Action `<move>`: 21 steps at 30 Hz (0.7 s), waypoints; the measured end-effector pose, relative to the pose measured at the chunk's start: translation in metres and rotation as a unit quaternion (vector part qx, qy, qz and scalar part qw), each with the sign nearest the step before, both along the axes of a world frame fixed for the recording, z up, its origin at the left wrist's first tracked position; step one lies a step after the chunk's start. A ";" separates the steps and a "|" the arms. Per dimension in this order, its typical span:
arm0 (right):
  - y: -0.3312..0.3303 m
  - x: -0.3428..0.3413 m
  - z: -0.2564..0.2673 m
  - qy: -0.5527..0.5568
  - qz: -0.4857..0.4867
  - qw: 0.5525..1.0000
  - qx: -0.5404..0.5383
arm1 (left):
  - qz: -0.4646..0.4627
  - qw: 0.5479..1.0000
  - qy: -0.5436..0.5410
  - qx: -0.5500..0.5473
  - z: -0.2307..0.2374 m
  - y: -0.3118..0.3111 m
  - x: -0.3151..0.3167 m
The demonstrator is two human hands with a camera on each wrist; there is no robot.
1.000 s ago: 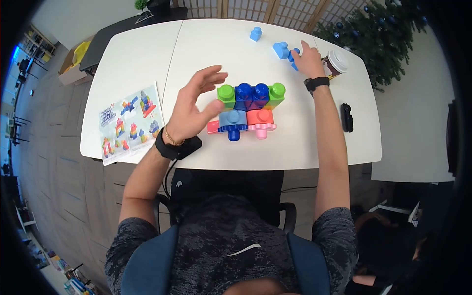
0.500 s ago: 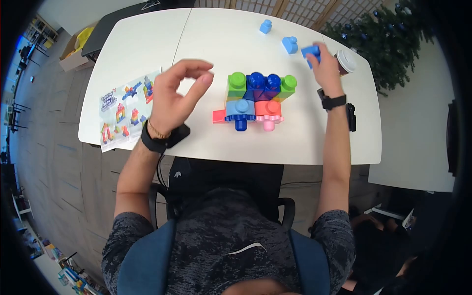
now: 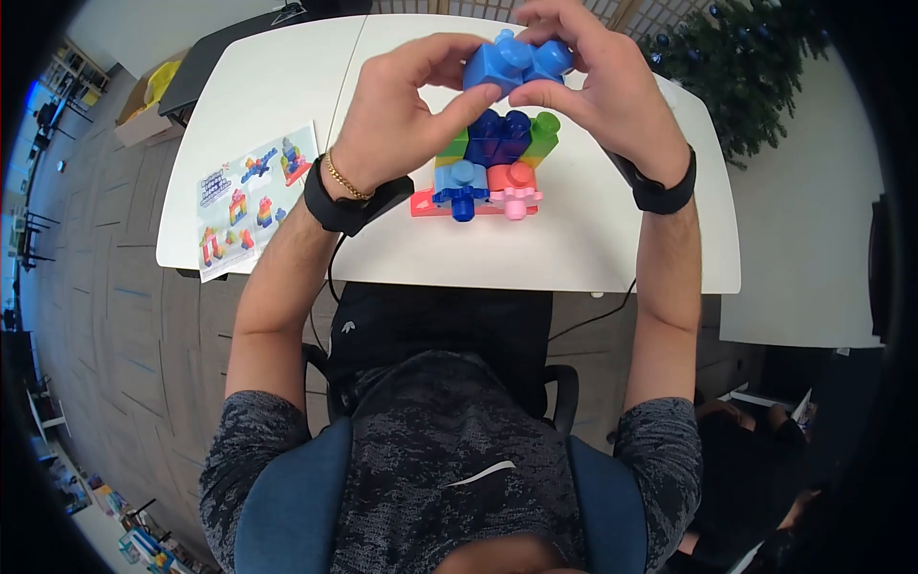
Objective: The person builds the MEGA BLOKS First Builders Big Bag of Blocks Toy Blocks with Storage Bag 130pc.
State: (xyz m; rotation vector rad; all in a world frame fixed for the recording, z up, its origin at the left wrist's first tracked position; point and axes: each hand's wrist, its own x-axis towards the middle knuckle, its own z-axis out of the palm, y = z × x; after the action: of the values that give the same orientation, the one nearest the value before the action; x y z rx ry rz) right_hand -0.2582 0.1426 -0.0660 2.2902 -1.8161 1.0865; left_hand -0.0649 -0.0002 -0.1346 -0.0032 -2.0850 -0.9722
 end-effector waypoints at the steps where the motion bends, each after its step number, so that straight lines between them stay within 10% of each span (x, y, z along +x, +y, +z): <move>1: -0.001 -0.007 -0.007 0.000 0.000 1.000 -0.001 | 0.000 1.000 0.000 -0.001 -0.002 0.000 0.001; 21: 0.008 -0.020 -0.028 0.020 0.024 0.999 0.041 | 0.004 0.998 -0.040 0.046 -0.035 0.005 -0.006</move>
State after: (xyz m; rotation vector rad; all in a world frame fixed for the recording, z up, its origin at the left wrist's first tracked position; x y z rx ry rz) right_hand -0.2778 0.1506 -0.0942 2.3949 -1.8338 0.9814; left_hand -0.0706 0.0050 -0.1696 0.0922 -2.1092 -1.0793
